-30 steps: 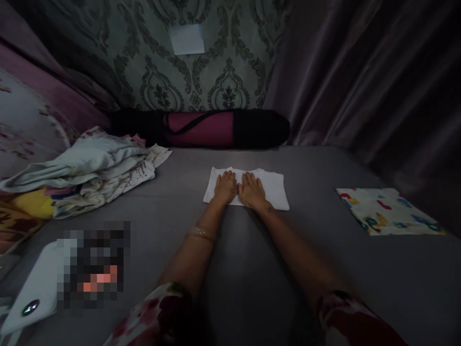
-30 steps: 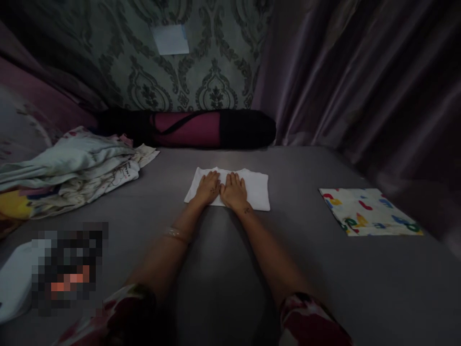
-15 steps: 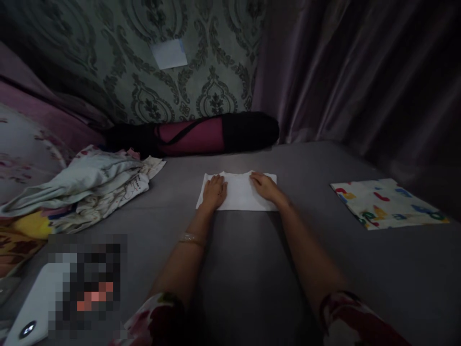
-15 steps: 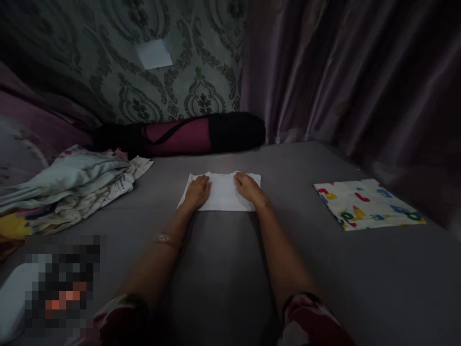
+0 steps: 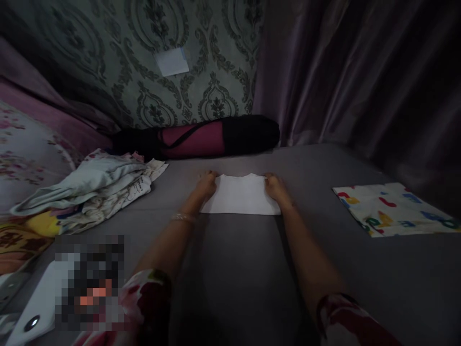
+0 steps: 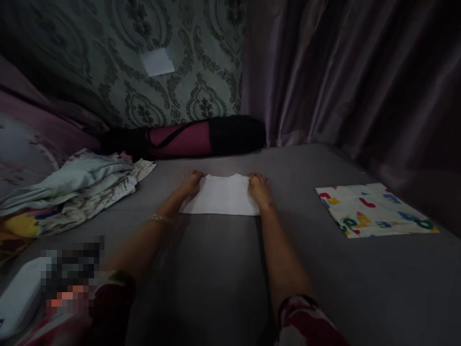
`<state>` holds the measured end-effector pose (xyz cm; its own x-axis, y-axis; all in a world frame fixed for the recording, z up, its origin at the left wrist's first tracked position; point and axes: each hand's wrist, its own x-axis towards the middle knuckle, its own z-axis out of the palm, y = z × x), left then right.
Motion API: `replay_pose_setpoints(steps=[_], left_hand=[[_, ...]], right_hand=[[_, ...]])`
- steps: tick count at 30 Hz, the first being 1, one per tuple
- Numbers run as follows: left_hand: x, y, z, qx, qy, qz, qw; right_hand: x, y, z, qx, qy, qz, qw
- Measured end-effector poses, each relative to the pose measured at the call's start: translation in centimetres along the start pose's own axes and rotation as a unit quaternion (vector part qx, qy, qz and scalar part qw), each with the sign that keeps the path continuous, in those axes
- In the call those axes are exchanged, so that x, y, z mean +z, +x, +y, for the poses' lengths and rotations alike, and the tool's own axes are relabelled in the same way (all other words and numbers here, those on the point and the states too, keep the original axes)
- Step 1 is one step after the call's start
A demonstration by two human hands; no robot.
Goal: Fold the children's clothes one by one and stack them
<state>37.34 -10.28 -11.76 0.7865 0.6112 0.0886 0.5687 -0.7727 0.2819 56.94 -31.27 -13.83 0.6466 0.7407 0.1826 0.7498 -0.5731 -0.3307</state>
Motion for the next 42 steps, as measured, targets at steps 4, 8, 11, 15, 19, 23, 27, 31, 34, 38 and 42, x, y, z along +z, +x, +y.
replay_pose_setpoints(steps=[4,8,11,15,19,23,27,31,34,38,42], left_hand=[[-0.5,0.9,-0.9,-0.047,0.066,-0.045,0.996],[-1.1,2.0,-1.5,-0.062,0.051,-0.073,0.994],[-1.5,2.6,-1.7,-0.071,0.035,-0.08,0.994],[-1.9,2.5,-1.7,-0.08,0.012,-0.072,0.994],[-2.8,1.5,-1.6,-0.075,-0.028,-0.07,0.994],[-5.1,0.3,-1.8,-0.04,-0.08,-0.06,0.994],[-8.2,-0.6,-2.1,0.02,-0.175,-0.063,0.982],[-10.9,-0.8,-1.3,0.041,-0.186,-0.025,0.981],[-12.3,-0.7,-0.1,0.042,-0.13,0.108,0.985],[-12.5,-1.1,0.7,0.055,-0.032,0.244,0.968],[-10.5,-2.9,-0.1,0.095,0.023,0.191,0.977]], right_hand=[[0.1,0.3,0.0,-0.003,0.002,0.007,1.0],[0.0,0.6,-0.2,-0.001,0.002,0.017,1.0],[-0.3,0.6,-0.1,0.0,0.001,0.008,1.0],[-1.1,0.8,0.1,0.014,0.004,-0.001,1.0],[-2.8,0.9,0.2,0.024,0.055,-0.026,0.998],[-4.8,1.0,0.2,-0.001,0.112,-0.052,0.992],[-6.6,0.9,0.6,-0.02,0.154,-0.02,0.988],[-8.8,0.5,0.2,-0.056,0.177,0.057,0.981],[-10.6,0.2,-0.7,-0.089,0.157,0.164,0.97],[-11.9,-0.3,-1.2,-0.101,0.115,0.229,0.961],[-11.7,-0.9,0.0,-0.092,0.149,0.079,0.981]])
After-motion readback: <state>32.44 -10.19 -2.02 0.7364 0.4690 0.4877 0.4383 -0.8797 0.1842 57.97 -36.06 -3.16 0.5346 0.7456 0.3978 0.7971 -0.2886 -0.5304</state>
